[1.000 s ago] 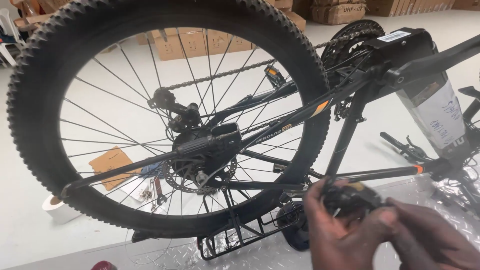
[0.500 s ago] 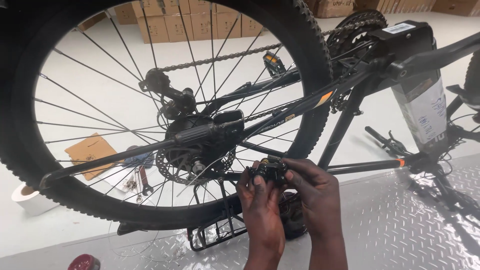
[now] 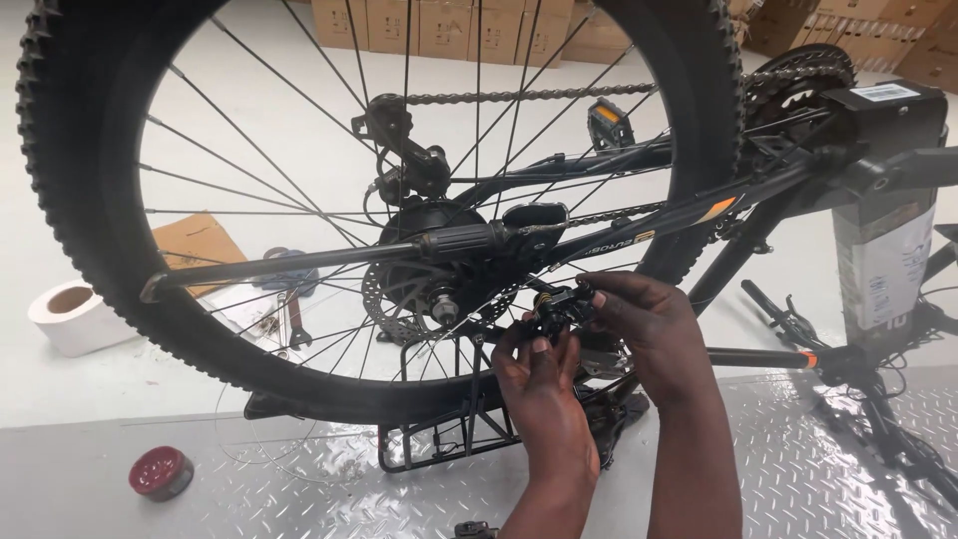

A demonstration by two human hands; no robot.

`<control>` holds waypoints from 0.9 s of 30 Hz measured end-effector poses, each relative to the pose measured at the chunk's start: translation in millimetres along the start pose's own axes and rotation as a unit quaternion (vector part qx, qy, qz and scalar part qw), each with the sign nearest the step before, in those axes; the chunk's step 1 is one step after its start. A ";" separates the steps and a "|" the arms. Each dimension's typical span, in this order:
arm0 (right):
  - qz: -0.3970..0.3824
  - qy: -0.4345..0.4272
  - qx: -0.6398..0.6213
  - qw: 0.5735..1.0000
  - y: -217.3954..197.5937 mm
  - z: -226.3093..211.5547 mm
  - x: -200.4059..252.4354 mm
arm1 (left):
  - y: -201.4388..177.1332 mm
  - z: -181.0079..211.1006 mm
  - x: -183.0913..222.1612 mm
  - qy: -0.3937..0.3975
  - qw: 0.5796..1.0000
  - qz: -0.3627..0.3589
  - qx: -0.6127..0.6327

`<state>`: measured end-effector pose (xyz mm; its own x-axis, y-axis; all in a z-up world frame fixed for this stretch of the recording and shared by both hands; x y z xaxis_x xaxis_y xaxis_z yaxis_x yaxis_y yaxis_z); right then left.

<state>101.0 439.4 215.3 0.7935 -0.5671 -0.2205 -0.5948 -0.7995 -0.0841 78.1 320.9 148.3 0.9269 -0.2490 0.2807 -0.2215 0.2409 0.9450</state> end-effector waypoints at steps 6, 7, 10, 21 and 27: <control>0.009 0.021 -0.026 0.999 2.1 -0.9 -8.5 | 10.6 -4.7 -0.4 -0.005 0.999 -0.007 0.035; 0.008 0.022 -0.024 0.999 1.4 1.3 -12.6 | 13.4 -6.1 -1.9 -0.006 0.999 -0.006 0.037; -0.007 0.004 -0.032 0.999 5.0 -0.5 -18.5 | 20.3 -9.2 -5.3 0.016 0.998 -0.034 0.059; -0.028 -0.012 -0.006 1.000 19.4 -19.7 -17.5 | 37.9 -2.9 13.1 0.018 0.990 -0.078 0.119; -0.016 -0.002 0.009 1.000 18.2 -20.3 -15.2 | 28.6 -2.9 8.8 -0.006 0.989 -0.046 0.143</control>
<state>80.7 429.5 236.8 0.8118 -0.5402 -0.2216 -0.5712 -0.8135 -0.1096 80.8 328.3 177.2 0.9438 -0.2690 0.1922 -0.2149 -0.0573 0.9750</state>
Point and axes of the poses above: each hand's wrist, its own x-axis away from the middle knuckle, its own y-axis out of the palm, z = x × y, the point moved 5 cm from there along -x, towards the middle knuckle, and after that the axes turned 7 degrees about x, right-handed, at the moved point
